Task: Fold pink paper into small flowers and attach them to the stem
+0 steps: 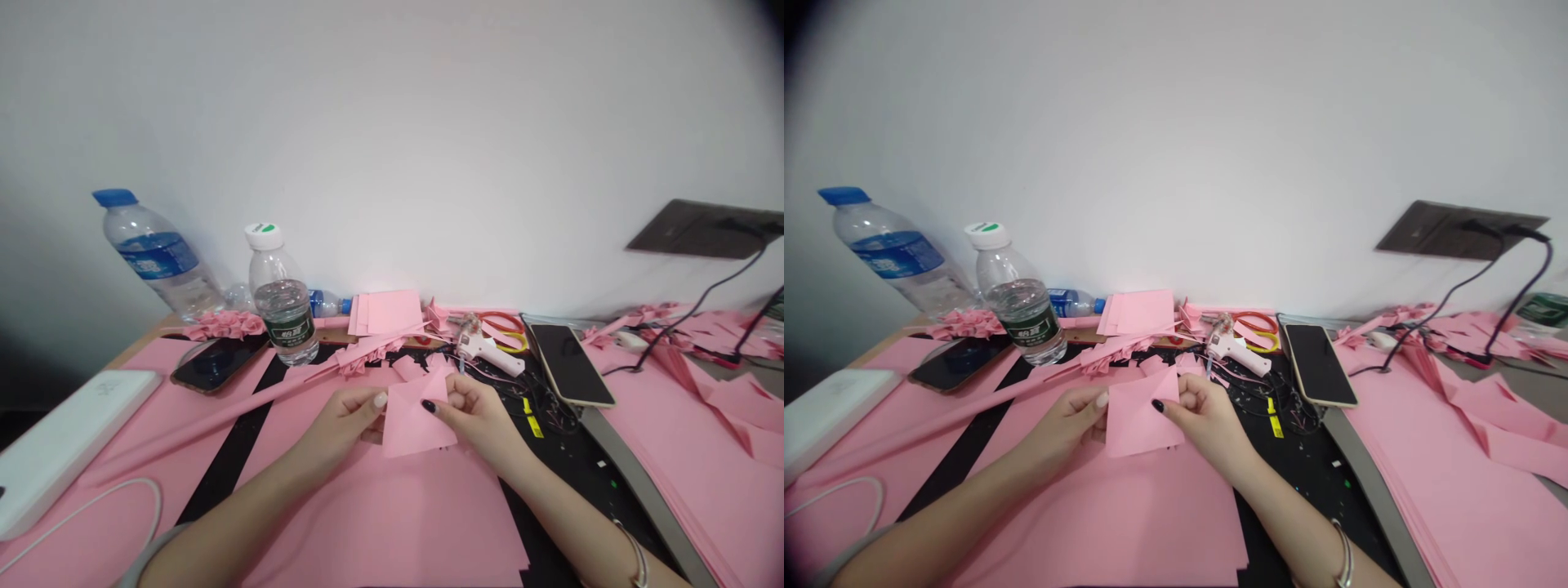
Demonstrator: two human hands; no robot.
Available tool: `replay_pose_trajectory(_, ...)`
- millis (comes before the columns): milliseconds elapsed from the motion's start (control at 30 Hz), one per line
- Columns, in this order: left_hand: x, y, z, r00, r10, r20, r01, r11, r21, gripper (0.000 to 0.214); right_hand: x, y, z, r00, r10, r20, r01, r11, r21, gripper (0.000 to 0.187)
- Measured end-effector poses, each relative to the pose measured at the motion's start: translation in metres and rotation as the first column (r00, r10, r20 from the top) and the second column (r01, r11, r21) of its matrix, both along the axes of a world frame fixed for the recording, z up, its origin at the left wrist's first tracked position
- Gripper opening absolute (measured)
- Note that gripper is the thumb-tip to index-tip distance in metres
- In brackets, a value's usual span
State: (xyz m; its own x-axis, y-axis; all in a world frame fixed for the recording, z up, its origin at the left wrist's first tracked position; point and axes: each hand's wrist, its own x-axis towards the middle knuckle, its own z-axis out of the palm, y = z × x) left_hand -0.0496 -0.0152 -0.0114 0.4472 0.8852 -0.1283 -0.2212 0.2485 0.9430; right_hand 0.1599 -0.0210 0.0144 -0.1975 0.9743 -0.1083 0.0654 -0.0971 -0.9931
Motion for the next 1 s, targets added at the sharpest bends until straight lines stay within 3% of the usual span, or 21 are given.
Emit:
replay_pose_trajectory(267, -0.0015, 0.0023, 0.0028, 1.000, 0.014, 0.014, -0.014, 1.000, -0.007, 0.047, 0.0006, 0.0004, -0.0018, 1.000, -0.009, 0.013, 0.009, 1.000, -0.013, 0.044)
replay_pose_trajectory(500, -0.0008, 0.0006, 0.0065, 0.992, 0.123, 0.040, -0.124, 0.992, 0.016, 0.042, 0.0001, 0.0007, -0.0004, 0.998, 0.002, 0.064, -0.003, 1.000, 0.012, 0.044)
replay_pose_trajectory(1000, -0.0051, 0.0013, 0.0084, 0.976, 0.217, 0.035, -0.218, 0.975, 0.043, 0.025, 0.0008, 0.0011, -0.0022, 0.996, 0.003, 0.094, -0.004, 1.000, 0.019, 0.041)
